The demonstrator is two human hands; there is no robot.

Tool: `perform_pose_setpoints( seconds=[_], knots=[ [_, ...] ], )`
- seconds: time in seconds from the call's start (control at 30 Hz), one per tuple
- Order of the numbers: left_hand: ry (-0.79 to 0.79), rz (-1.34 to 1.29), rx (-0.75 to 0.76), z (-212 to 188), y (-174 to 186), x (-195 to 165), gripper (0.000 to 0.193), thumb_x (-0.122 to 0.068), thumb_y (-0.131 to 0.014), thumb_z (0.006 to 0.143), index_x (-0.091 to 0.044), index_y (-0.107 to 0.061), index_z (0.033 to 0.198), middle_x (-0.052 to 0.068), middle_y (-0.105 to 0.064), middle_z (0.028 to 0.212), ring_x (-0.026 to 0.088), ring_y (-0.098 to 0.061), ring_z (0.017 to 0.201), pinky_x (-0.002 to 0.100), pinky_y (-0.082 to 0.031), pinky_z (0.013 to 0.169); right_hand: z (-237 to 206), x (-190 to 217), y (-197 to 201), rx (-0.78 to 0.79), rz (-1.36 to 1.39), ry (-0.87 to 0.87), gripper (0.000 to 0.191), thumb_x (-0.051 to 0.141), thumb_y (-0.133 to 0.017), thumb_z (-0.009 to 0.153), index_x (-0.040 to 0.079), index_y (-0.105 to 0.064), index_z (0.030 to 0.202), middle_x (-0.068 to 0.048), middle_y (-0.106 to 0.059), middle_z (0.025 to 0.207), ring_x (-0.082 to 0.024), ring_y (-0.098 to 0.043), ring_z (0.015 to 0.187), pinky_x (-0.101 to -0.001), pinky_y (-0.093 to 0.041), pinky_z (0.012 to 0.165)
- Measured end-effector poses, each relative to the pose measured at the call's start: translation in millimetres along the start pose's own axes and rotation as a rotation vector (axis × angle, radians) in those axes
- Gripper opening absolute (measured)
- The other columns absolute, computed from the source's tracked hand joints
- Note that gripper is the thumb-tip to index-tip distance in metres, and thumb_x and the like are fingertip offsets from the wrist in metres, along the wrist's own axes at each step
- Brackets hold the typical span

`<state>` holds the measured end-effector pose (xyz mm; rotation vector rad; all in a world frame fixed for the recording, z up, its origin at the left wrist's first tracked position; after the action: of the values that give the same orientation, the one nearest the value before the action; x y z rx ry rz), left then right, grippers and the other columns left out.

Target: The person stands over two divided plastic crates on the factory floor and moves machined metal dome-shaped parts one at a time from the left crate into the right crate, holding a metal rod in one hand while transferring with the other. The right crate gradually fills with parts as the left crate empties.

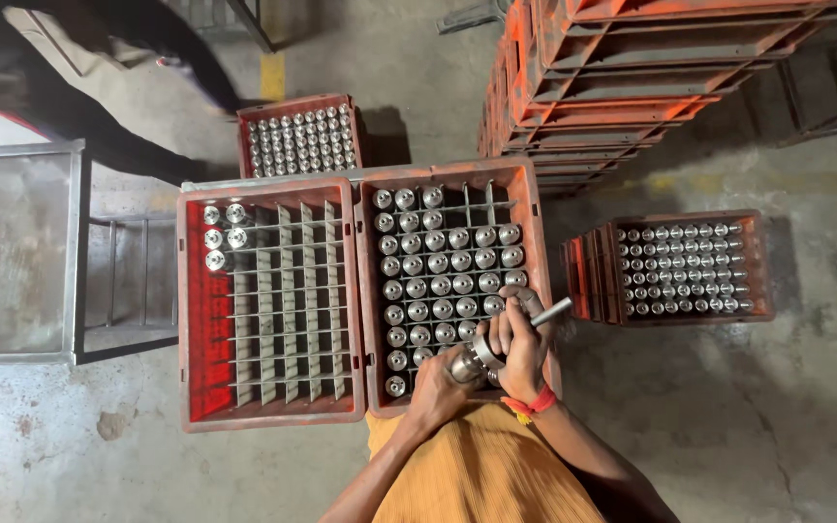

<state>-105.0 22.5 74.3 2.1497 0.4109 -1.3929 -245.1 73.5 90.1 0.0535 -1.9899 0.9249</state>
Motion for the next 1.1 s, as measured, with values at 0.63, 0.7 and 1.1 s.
perform_pose_setpoints(
  seconds=[0.63,0.7,1.1],
  knots=[
    [-0.193,0.453,0.111,54.9,11.1,48.2,0.047,-0.044,-0.076,0.092,-0.013,-0.066,0.126,0.015,-0.076,0.080,0.021,-0.065,0.054,0.035,-0.054,0.053,28.9,12.8,61.1,-0.077,-0.005,0.242,0.015,0.012,-0.048,0.110,0.006,-0.061,0.114,0.004,-0.036,0.057,-0.009,-0.034,0.045,-0.0346,-0.048,0.056],
    [-0.172,0.609,0.031,88.1,30.0,64.2,0.050,-0.045,-0.069,0.099,-0.015,-0.056,0.138,0.015,-0.074,0.080,0.020,-0.059,0.048,0.031,-0.045,0.044,31.1,30.4,79.1,-0.140,0.041,0.297,0.015,0.013,-0.048,0.112,0.009,-0.061,0.117,0.005,-0.034,0.057,-0.006,-0.032,0.048,-0.0333,-0.050,0.068],
    [-0.504,0.856,-0.177,194.9,48.9,1.2,0.069,-0.004,-0.067,0.088,-0.021,-0.050,0.152,0.016,-0.063,0.123,0.034,-0.068,0.098,0.040,-0.061,0.078,23.4,3.0,89.2,-0.150,0.041,0.117,0.016,0.013,-0.050,0.109,0.007,-0.063,0.114,0.005,-0.033,0.055,-0.008,-0.035,0.047,-0.0345,-0.051,0.065]
  ],
)
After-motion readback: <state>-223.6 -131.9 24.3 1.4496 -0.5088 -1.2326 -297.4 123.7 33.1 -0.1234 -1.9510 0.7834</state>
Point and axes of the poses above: each hand's wrist, its own z-axis towards the middle knuckle, its own y-axis out of the back of the hand, x = y × z, the point moved 8 cm from there along z, towards the middle knuckle
